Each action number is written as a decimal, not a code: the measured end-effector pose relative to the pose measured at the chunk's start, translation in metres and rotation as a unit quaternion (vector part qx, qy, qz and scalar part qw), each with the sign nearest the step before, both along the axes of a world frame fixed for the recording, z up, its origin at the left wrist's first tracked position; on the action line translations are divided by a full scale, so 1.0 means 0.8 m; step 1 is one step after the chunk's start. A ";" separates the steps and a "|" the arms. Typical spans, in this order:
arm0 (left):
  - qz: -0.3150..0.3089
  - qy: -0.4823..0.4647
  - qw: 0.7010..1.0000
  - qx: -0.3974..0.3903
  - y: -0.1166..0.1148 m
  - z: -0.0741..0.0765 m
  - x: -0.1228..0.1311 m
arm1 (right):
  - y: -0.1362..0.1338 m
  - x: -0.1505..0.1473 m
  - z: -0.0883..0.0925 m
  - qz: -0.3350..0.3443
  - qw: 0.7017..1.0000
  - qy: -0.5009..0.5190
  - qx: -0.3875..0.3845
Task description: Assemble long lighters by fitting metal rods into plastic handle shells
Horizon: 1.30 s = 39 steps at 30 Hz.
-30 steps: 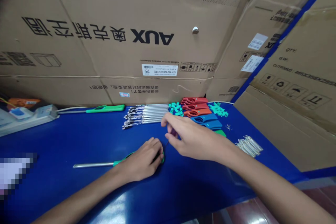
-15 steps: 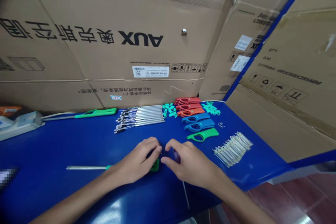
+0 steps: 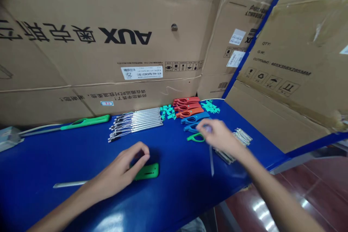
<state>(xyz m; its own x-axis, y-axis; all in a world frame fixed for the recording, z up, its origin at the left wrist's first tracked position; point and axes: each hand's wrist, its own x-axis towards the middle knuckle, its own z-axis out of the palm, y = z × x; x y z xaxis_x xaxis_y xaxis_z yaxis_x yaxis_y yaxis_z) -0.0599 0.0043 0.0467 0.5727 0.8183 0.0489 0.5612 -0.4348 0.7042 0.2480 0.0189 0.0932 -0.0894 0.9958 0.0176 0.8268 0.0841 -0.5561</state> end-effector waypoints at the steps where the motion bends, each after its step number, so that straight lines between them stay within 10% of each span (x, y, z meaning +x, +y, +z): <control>1: 0.017 0.011 1.000 0.000 0.002 -0.001 -0.014 | 0.019 0.031 0.000 -0.053 0.998 -0.031 0.002; 7: 0.065 0.098 0.992 0.051 0.010 -0.031 -0.088 | 0.087 0.148 -0.025 -0.170 0.981 -0.066 -0.062; 13: 0.068 0.120 0.987 0.076 0.008 -0.047 -0.115 | 0.095 0.147 -0.047 -0.176 0.978 -0.038 -0.107; 19: -0.007 0.140 0.988 0.067 0.001 -0.037 -0.119 | 0.081 0.141 -0.014 -0.193 0.976 -0.007 -0.102; 29: -0.013 0.081 0.989 0.123 -0.018 -0.040 -0.095 | -0.004 -0.007 0.045 -0.136 0.967 0.127 0.175; 33: -0.016 0.057 0.973 0.221 -0.031 -0.046 -0.088 | -0.025 -0.083 0.039 0.031 0.978 0.188 0.081; 39: -0.011 0.065 0.959 0.277 -0.059 -0.040 -0.073 | -0.067 -0.169 0.003 0.292 0.936 -0.188 0.056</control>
